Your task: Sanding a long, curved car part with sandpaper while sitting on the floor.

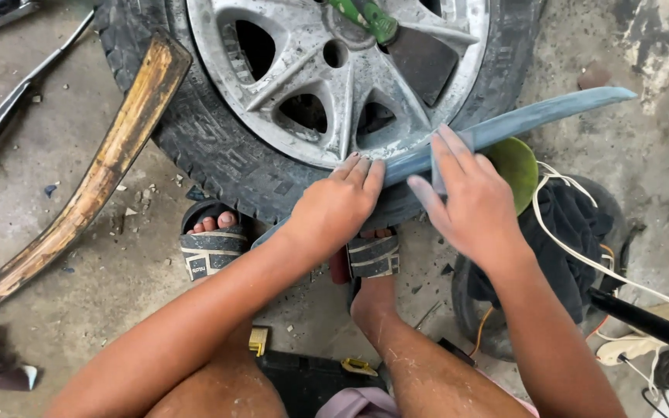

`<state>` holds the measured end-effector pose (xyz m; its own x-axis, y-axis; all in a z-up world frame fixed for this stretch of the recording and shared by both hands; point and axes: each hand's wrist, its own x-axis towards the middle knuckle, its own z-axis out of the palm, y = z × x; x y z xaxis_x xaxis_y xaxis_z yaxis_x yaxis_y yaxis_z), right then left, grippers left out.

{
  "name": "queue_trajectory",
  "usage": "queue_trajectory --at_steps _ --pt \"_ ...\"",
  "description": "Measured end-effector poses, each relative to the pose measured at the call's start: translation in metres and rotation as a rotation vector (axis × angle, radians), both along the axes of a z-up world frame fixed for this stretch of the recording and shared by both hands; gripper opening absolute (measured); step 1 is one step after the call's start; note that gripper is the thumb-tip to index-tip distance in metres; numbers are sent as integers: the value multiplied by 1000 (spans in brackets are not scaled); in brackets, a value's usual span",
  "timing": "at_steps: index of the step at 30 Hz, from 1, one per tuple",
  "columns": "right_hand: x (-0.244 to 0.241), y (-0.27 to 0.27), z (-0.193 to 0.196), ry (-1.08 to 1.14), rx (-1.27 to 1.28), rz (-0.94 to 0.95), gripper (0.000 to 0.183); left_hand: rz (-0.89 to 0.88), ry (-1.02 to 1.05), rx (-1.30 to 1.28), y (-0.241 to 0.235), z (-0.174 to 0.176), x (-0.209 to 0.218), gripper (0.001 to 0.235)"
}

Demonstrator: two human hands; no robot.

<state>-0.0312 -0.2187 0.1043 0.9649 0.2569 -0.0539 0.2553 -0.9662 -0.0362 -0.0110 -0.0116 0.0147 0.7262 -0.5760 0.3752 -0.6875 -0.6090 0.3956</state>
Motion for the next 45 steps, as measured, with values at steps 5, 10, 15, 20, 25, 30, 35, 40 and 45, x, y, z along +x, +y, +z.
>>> queue_trajectory --at_steps 5,10,15,20,25,30,35,40,45 --pt "3 11 9 71 -84 -50 75 34 -55 28 -2 -5 -3 37" --pt "3 15 -5 227 -126 -157 99 39 -67 35 -4 -9 -4 37" --pt "5 18 3 304 -76 -168 89 44 -55 17 -6 -14 -5 40" --pt "25 -11 -8 386 -52 -113 70 29 -9 -8 -4 -15 0 40" --pt "16 5 22 448 -5 -70 61 23 -35 14 -3 -15 -1 42" --pt "10 0 12 330 85 -100 51 -8 13 -2 -2 -12 -1 44" --pt "-4 8 -1 201 145 -117 45 -25 22 13 -2 -12 -2 46" --pt "-9 26 12 234 286 -149 42 -14 28 20 -2 -17 -3 48" --pt "3 15 3 198 402 -176 41 -4 -20 44 -3 -13 -3 51"
